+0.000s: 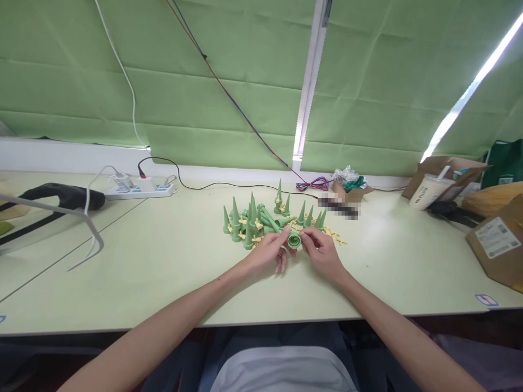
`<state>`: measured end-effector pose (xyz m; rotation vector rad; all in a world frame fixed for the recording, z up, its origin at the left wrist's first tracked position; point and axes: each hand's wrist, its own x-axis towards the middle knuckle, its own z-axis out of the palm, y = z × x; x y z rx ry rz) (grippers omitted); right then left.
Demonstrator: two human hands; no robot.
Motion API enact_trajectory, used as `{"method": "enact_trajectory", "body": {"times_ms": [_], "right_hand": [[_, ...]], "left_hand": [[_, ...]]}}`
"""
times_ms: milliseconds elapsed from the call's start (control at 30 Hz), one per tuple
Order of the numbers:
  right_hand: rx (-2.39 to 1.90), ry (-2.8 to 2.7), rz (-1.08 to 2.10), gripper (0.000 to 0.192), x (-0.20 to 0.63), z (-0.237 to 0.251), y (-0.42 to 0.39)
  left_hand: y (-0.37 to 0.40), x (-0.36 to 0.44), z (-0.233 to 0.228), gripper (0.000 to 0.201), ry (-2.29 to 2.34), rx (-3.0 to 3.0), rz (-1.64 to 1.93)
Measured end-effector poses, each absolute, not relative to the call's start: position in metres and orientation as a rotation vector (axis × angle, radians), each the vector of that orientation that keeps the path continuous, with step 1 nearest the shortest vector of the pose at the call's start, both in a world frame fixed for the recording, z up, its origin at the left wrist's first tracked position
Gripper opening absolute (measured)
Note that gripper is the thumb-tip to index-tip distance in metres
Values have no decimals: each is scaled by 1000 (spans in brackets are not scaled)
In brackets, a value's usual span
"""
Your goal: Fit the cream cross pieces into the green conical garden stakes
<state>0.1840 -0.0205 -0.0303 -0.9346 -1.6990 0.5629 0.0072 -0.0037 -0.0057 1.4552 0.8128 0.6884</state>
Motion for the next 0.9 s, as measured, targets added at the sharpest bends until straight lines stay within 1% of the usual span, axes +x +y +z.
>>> {"method": "enact_trajectory", "body": {"times_ms": [200, 400, 900], "right_hand": [[-958, -1719, 621, 22, 186, -33, -18], [-984, -1731, 608, 21, 188, -34, -17], [-1013, -1763, 607, 19, 188, -35, -17]], "left_hand": [[-7, 6, -2, 61, 776, 1478, 673], [-3, 1, -11, 53, 723, 1595, 673], [-10, 2, -6, 33, 828, 1846, 826]]}}
